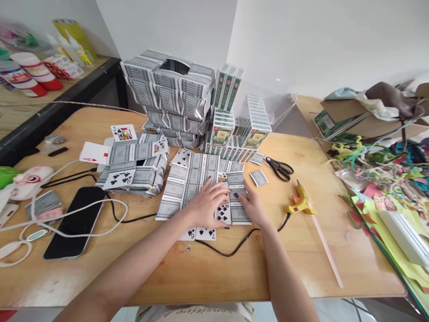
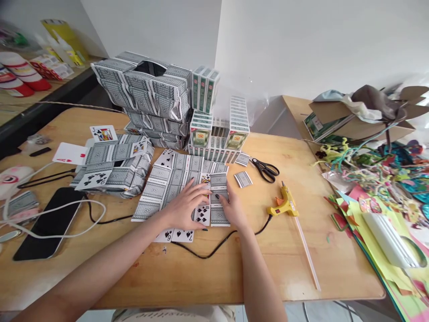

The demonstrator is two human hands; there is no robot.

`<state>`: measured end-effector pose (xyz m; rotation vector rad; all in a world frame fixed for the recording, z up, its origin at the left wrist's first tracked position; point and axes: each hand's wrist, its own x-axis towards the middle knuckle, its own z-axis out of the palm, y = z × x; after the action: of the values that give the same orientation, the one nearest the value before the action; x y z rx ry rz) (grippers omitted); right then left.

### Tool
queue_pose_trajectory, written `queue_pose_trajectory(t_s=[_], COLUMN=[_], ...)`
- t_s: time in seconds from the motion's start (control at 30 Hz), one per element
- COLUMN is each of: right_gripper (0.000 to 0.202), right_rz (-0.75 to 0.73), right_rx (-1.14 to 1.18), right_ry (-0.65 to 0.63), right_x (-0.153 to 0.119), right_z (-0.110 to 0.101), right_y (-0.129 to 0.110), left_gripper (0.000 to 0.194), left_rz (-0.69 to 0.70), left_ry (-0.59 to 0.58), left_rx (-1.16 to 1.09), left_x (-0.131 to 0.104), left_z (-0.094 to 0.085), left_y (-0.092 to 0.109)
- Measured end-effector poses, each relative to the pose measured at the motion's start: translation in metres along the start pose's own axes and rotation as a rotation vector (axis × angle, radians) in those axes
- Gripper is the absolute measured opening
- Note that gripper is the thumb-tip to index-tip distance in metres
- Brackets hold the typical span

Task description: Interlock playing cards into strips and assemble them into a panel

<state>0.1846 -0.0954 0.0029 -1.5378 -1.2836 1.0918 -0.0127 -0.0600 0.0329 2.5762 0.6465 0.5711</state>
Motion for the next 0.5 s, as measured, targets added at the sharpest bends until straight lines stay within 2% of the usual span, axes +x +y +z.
queue_pose_trajectory(t_s=[0.5], right_gripper=[0.055], right_rz=[-0.064], right_rx=[-0.004], right_ry=[0.017], right_x=[-0.0005], right_z=[0.0046], right_y=[-0.0038], left_gripper=[0.042], left_rz=[0.031], left_ry=[-0.009], left_rx=[0.012], left_x=[-0.0012], left_z=[0.0027], left_y=[-0.0009])
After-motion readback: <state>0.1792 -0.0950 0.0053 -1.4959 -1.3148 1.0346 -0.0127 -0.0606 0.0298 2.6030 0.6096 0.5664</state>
